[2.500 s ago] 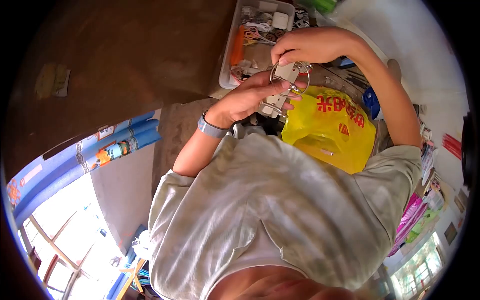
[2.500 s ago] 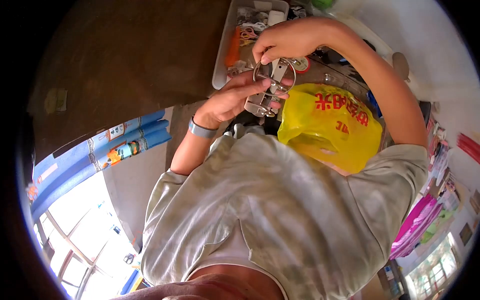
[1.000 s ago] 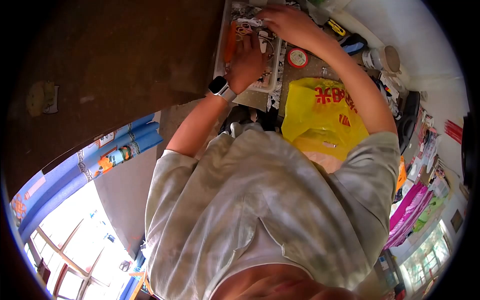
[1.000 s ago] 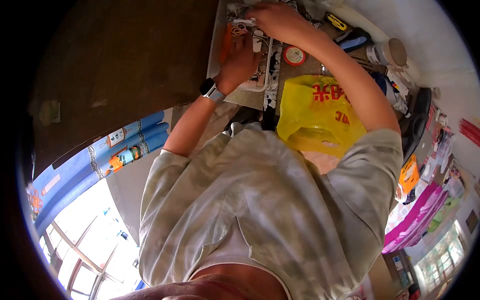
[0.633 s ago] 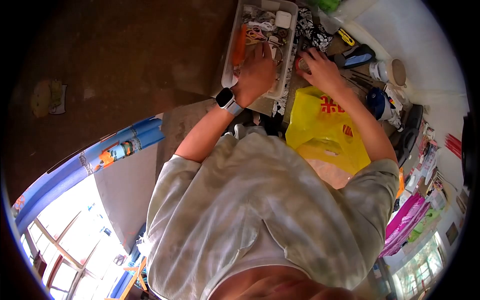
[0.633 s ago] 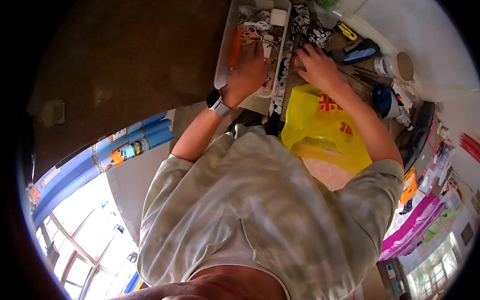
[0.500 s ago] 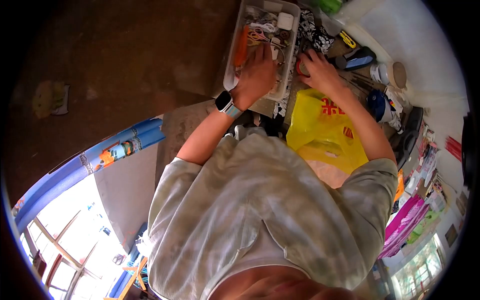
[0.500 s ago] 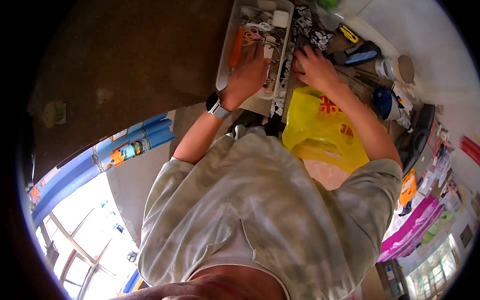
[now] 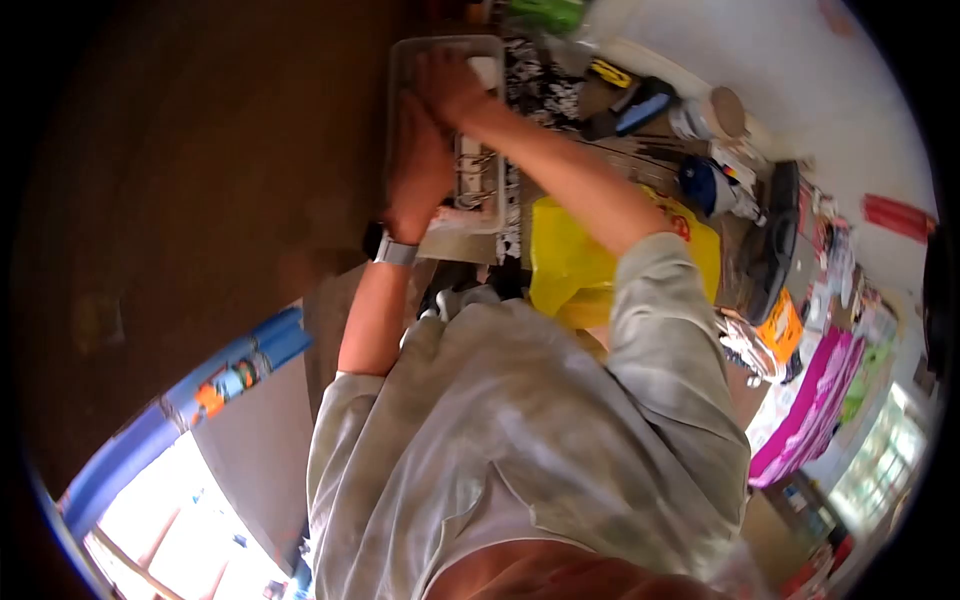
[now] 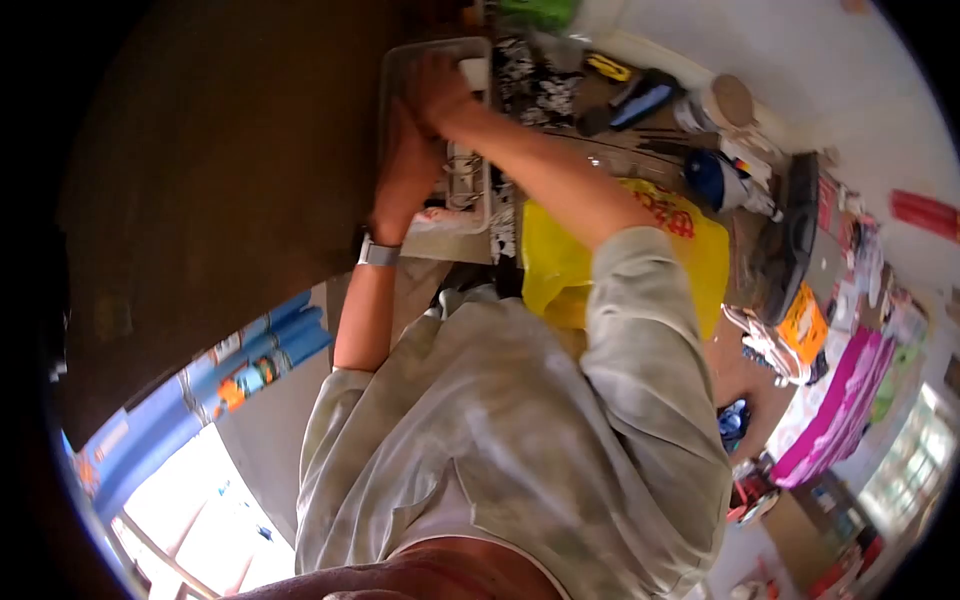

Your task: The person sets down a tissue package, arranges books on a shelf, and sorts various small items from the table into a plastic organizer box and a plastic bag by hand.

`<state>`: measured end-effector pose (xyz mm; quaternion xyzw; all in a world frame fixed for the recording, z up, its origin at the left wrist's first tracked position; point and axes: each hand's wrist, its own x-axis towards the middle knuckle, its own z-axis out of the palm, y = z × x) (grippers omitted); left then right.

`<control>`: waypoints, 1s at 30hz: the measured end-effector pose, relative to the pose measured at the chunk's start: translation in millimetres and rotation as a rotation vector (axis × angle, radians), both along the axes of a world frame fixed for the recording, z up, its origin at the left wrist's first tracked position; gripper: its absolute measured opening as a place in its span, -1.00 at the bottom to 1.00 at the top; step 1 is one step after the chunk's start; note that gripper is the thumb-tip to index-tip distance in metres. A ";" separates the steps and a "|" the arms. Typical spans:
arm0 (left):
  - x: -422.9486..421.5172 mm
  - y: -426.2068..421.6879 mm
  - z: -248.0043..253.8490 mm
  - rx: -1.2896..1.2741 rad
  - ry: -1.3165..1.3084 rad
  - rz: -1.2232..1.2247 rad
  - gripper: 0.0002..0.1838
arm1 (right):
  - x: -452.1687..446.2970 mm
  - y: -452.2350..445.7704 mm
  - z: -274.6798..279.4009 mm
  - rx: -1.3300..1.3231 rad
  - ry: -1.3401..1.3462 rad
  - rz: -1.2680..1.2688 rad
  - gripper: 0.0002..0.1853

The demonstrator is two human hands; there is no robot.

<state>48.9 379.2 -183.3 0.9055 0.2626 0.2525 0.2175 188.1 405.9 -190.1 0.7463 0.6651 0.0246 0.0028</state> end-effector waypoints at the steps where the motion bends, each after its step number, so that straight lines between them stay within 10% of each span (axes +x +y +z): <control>1: 3.2 5.3 2.7 -0.195 -0.031 -0.003 -0.31 | -6.0 3.0 -9.8 0.115 0.112 -0.107 -0.54; 7: 19.9 19.7 32.2 -0.579 0.014 -0.033 -0.44 | 12.4 -25.3 -5.3 0.296 0.257 -0.021 -0.67; 13: 14.2 7.8 42.3 -0.140 0.010 -0.025 -0.46 | 95.6 -181.0 107.8 0.351 0.584 -0.078 -0.80; 30: 36.6 -60.1 76.9 -0.325 -0.040 -0.162 -0.74 | 141.0 -304.0 29.9 -0.082 0.489 -0.279 -0.81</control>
